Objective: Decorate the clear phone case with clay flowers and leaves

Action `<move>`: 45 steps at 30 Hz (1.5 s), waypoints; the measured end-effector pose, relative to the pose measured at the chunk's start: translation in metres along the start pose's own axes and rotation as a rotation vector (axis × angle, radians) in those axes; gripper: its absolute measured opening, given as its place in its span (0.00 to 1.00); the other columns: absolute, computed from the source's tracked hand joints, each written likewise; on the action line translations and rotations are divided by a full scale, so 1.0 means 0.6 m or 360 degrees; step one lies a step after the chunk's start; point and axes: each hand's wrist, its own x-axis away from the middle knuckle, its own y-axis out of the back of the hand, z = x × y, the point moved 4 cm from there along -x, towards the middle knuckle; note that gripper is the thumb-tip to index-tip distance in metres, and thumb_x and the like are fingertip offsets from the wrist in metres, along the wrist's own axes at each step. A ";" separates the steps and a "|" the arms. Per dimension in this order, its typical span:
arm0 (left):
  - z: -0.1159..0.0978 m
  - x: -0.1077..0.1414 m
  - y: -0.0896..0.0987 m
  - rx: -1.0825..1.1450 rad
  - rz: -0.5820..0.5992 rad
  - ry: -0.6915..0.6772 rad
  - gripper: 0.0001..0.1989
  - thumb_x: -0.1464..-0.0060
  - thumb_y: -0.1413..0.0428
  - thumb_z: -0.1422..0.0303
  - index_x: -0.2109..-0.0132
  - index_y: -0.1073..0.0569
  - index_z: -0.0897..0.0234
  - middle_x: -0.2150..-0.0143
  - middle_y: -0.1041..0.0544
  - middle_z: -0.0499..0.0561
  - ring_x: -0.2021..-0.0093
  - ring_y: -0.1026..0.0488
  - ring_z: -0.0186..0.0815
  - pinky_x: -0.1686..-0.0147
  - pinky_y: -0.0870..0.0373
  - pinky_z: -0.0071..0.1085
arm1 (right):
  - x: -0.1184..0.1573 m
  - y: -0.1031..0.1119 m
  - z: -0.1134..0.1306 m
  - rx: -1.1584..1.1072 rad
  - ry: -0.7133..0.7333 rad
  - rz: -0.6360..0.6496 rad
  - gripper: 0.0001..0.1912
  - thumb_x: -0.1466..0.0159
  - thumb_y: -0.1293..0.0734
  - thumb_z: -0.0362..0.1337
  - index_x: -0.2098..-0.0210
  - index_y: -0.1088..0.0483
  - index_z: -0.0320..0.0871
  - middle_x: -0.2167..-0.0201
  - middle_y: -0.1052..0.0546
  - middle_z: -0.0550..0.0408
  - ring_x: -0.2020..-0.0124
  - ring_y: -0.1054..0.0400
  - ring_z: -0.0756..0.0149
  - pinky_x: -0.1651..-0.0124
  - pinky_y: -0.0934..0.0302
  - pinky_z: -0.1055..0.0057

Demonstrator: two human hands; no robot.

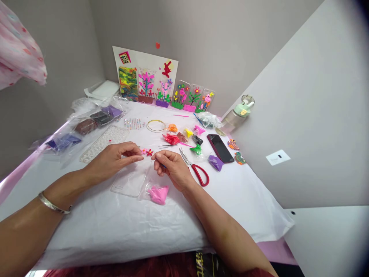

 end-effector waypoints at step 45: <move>0.037 -0.004 -0.010 -0.0498 0.0016 -0.0282 0.20 0.30 0.52 0.61 0.49 0.15 0.57 0.52 0.15 0.54 0.50 0.19 0.45 0.49 0.27 0.38 | -0.003 0.003 0.000 -0.0049 0.0001 -0.0132 0.23 0.50 0.14 0.52 0.64 0.17 0.44 0.69 0.18 0.57 0.71 0.31 0.71 0.66 0.35 0.71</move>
